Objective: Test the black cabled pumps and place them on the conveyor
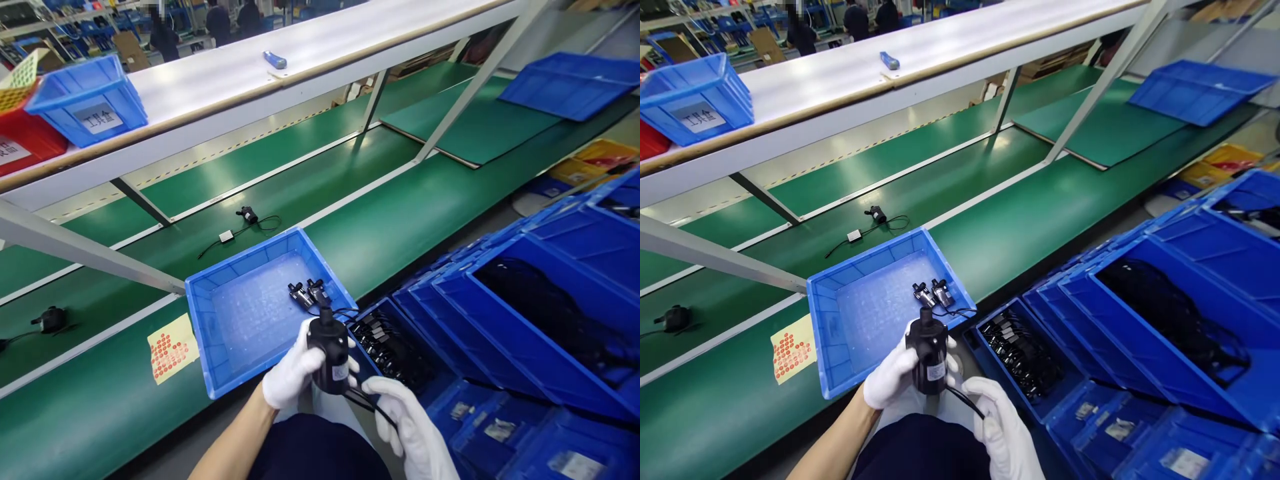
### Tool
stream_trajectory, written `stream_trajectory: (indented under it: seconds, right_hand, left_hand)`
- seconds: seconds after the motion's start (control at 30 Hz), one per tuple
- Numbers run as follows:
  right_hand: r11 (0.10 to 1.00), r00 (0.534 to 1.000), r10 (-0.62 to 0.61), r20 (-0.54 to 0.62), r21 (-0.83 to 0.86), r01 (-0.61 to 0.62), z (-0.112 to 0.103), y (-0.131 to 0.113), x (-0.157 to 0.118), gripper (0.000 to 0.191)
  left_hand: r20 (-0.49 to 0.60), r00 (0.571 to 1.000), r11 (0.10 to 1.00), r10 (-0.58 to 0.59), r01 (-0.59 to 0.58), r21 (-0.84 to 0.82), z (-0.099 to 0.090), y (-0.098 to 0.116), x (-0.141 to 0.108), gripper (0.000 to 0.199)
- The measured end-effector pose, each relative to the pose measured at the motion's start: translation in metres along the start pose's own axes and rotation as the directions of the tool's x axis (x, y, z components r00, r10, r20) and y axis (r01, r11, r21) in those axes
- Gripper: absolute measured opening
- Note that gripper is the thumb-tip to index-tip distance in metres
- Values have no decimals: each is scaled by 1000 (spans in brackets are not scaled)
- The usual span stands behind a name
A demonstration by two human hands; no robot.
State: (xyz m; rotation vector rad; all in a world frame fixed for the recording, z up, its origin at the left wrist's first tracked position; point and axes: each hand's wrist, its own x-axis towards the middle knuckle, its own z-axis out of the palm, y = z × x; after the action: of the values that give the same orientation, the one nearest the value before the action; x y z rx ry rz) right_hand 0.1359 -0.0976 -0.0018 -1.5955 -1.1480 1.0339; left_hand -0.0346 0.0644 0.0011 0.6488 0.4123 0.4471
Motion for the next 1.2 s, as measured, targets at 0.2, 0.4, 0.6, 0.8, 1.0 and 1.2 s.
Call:
stream_trajectory:
  seconds: [0.2,0.4,0.6,0.8,1.0,1.2]
  right_hand:
    - [995,993,-98,70,24,96,-33,-36,5,59]
    - [985,981,-170,95,-9,172,-49,-33,9,61]
    - [981,972,-194,131,12,194,-56,-23,10,58]
    - [977,968,-206,147,-32,213,-59,-30,12,60]
    - [963,952,-258,163,-39,268,-55,-35,14,54]
    - [959,945,-269,184,-39,281,-50,-35,15,47]
  left_hand:
    - [-32,932,761,362,-275,588,34,-26,-6,108]
    - [124,856,496,502,-402,770,51,-31,-1,118]
    - [48,879,496,474,-312,810,58,-32,1,119]
    - [10,902,512,432,-254,820,67,-27,-3,102]
    - [-30,901,583,433,-255,772,65,-26,-8,105]
    - [-179,930,708,322,-111,697,63,-23,-13,111]
